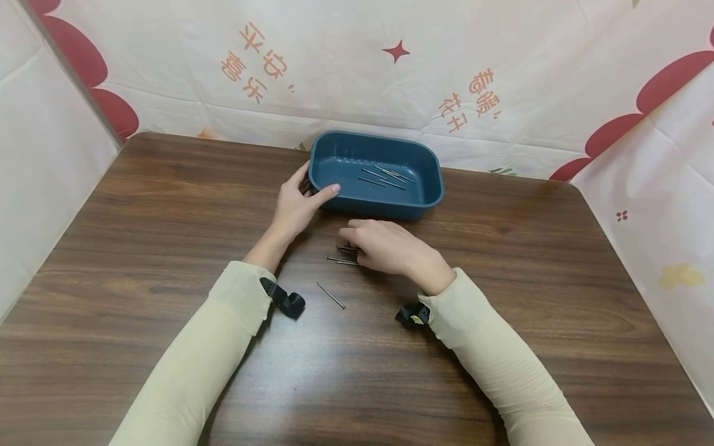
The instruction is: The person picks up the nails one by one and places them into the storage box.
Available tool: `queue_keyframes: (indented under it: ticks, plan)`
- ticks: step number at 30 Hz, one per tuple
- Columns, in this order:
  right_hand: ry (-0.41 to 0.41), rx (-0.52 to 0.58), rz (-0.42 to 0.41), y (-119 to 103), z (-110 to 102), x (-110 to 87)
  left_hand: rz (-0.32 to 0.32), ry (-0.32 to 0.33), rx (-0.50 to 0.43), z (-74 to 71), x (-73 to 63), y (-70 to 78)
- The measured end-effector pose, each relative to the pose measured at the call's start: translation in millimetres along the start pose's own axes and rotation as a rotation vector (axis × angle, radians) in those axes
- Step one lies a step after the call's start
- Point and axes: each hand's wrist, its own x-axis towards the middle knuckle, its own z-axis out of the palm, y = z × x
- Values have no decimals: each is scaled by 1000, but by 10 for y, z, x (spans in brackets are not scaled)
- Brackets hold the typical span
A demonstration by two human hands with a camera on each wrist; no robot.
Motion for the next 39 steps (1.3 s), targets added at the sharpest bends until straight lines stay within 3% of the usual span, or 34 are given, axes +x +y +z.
queue_keyframes:
  ticks: [7,14,23,27,34,39]
  plan:
    - [-4,37,24,29,-31,-8,20,7,15,-4,10,-47]
    - [5,87,48,71,-94,-46,-9,4,25,-10,5,-71]
    - [78,227,-1,210,-298,-128,1,-2,10,-17,17,-59]
    - [97,255,-7,299,-377,-166,6,-14,-7,-3,-11,-4]
    - [95,245,0,382,-538,-182,6,-23,-11,-3,-153,230]
    - [77,244,12,496,-655,-133,9,-20,8,-35,-162,246]
